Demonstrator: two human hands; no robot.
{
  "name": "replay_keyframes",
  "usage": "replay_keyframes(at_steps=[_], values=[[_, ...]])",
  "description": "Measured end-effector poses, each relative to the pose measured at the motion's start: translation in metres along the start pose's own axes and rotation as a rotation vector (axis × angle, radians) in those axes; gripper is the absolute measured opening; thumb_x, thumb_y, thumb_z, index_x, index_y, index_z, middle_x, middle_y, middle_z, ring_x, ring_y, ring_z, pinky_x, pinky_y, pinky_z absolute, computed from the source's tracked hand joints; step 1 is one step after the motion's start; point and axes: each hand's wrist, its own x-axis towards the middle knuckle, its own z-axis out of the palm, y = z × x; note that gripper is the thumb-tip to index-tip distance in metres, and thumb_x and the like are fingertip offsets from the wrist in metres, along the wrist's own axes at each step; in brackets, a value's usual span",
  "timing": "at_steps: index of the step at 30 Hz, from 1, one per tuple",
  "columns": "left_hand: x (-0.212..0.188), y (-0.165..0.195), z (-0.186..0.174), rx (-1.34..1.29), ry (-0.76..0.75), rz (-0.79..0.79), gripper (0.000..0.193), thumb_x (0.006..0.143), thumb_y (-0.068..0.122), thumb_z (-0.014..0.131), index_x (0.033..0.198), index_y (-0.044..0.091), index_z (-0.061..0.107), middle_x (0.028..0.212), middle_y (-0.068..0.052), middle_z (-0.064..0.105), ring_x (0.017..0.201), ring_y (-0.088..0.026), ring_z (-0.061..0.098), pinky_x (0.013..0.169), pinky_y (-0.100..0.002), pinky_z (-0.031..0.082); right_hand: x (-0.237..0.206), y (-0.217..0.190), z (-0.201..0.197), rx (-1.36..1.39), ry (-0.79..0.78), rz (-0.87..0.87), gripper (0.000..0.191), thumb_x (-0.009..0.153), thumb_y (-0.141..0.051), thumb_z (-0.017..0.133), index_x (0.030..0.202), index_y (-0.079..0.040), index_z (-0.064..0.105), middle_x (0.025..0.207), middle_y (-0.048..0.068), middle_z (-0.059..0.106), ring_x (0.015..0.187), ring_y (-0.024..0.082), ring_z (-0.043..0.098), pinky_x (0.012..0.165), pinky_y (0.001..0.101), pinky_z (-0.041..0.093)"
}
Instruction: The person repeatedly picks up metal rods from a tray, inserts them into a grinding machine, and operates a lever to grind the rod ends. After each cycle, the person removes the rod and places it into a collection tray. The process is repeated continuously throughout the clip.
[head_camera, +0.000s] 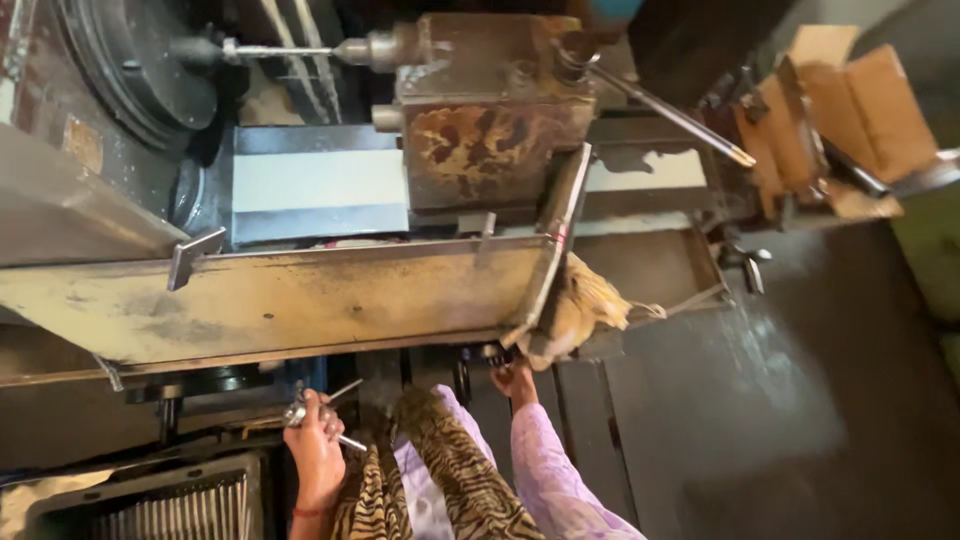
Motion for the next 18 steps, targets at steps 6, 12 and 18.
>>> replay_keyframes(at_steps=[6, 12, 18], values=[[-0.045, 0.064, 0.025, -0.012, -0.033, 0.060, 0.028, 0.107, 0.028, 0.062, 0.089, 0.007, 0.056, 0.062, 0.007, 0.036, 0.050, -0.004, 0.030, 0.049, -0.024, 0.025, -0.083, -0.088, -0.037, 0.162, 0.035, -0.567, 0.022, 0.101, -0.027, 0.065, 0.096, -0.006, 0.069, 0.076, 0.005, 0.057, 0.058, 0.016, 0.051, 0.046, 0.0309, 0.039], [-0.059, 0.089, 0.055, -0.017, -0.036, 0.053, 0.027, 0.106, 0.028, 0.063, 0.089, 0.008, 0.057, 0.063, 0.007, 0.038, 0.050, -0.005, 0.031, 0.048, -0.025, 0.025, -0.115, -0.149, -0.024, 0.327, 0.042, -0.311, 0.035, 0.101, -0.039, 0.054, 0.105, -0.004, 0.061, 0.090, 0.009, 0.063, 0.070, 0.022, 0.061, 0.063, 0.0372, 0.052], [-0.063, 0.080, 0.077, -0.030, -0.039, 0.048, 0.028, 0.105, 0.027, 0.065, 0.087, 0.007, 0.057, 0.061, 0.007, 0.038, 0.048, -0.005, 0.031, 0.045, -0.024, 0.023, -0.126, -0.179, -0.022, 0.296, 0.247, 0.034, 0.047, 0.099, -0.050, 0.048, 0.113, -0.005, 0.053, 0.094, 0.015, 0.066, 0.069, 0.021, 0.059, 0.059, 0.0355, 0.045]])
